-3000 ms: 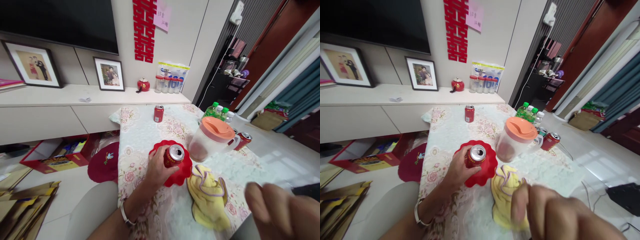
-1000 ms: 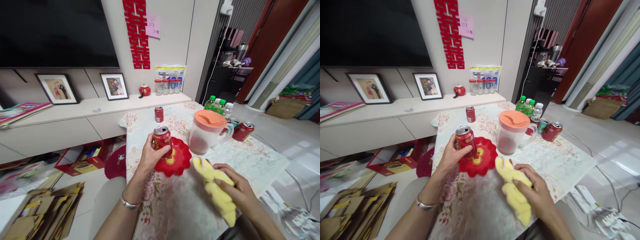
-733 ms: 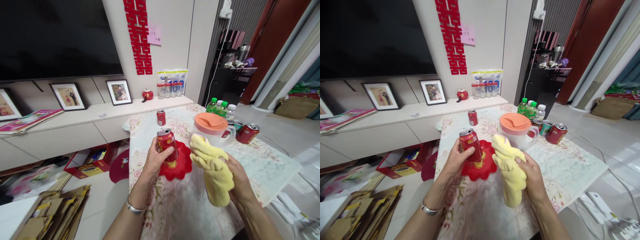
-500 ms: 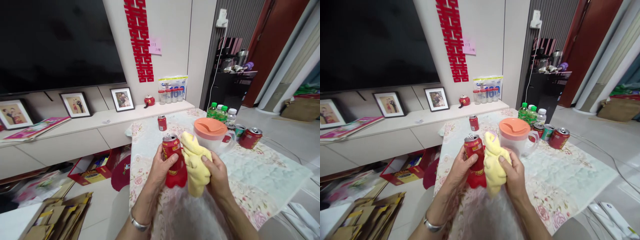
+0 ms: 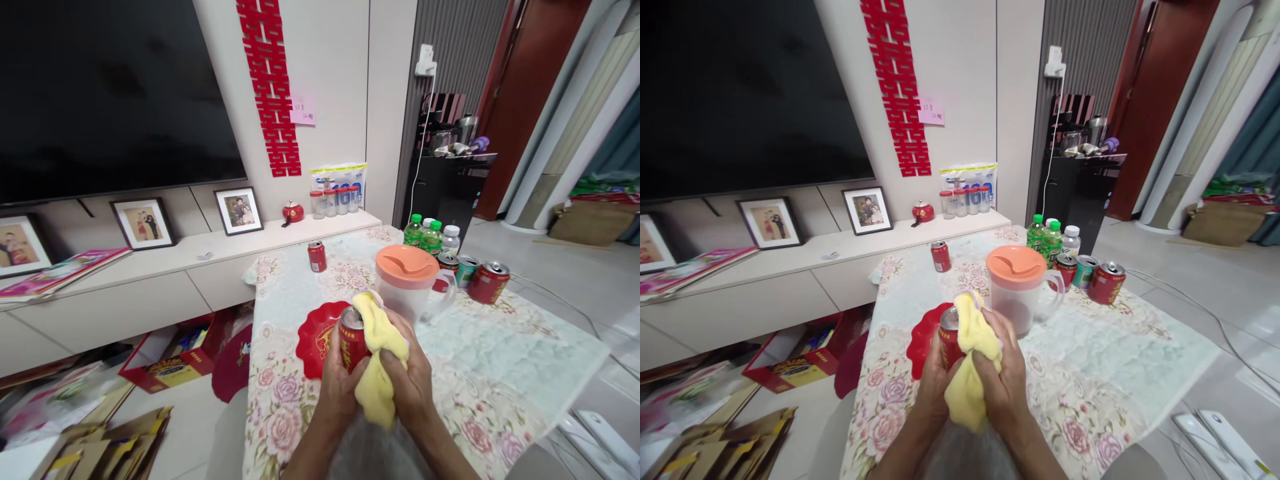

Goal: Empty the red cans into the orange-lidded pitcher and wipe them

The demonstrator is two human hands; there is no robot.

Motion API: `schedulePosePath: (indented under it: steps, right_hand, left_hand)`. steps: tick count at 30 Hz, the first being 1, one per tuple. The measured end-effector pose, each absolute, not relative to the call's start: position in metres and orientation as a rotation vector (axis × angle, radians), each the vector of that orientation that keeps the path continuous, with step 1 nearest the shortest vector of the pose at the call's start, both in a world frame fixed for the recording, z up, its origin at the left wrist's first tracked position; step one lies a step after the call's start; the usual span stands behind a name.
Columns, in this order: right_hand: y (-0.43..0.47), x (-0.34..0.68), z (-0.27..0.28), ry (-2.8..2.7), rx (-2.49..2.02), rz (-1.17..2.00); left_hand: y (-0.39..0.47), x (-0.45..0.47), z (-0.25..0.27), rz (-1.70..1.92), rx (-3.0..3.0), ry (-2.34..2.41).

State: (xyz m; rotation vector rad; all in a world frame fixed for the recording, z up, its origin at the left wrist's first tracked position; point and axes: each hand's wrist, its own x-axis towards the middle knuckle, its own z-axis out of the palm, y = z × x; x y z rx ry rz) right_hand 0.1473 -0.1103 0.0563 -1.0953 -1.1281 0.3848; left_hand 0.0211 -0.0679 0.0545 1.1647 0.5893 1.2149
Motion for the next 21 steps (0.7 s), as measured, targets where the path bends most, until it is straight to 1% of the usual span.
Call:
schedulePosePath:
  steps: [4,5,7,12,16,18,21]
  right_hand:
    - [-0.110,0.152,0.066,-0.769,-1.055,0.829]
    - [-0.110,0.155,0.070,-0.700,-1.036,0.910]
    - [-0.109,0.159,0.078,-0.608,-1.021,0.975]
    - [-0.108,0.154,0.082,-0.547,-1.054,0.894]
    - [-0.113,0.138,0.065,-0.567,-1.125,0.763]
    - [-0.117,0.131,0.054,-0.642,-1.168,0.662]
    - [-0.123,0.126,0.042,-0.847,-1.192,0.405]
  left_hand:
    - [-0.073,0.019,0.042,1.153,1.227,0.557]
    - [-0.075,0.019,0.039,1.138,1.246,0.571]
    - [-0.079,0.021,0.033,1.119,1.305,0.588]
    - [-0.087,0.030,0.023,1.155,1.240,0.505]
    - [-0.090,0.029,0.036,1.129,1.120,0.529]
    - [-0.090,0.027,0.044,1.127,1.110,0.562]
    - [-0.086,0.025,0.051,1.166,1.065,0.541]
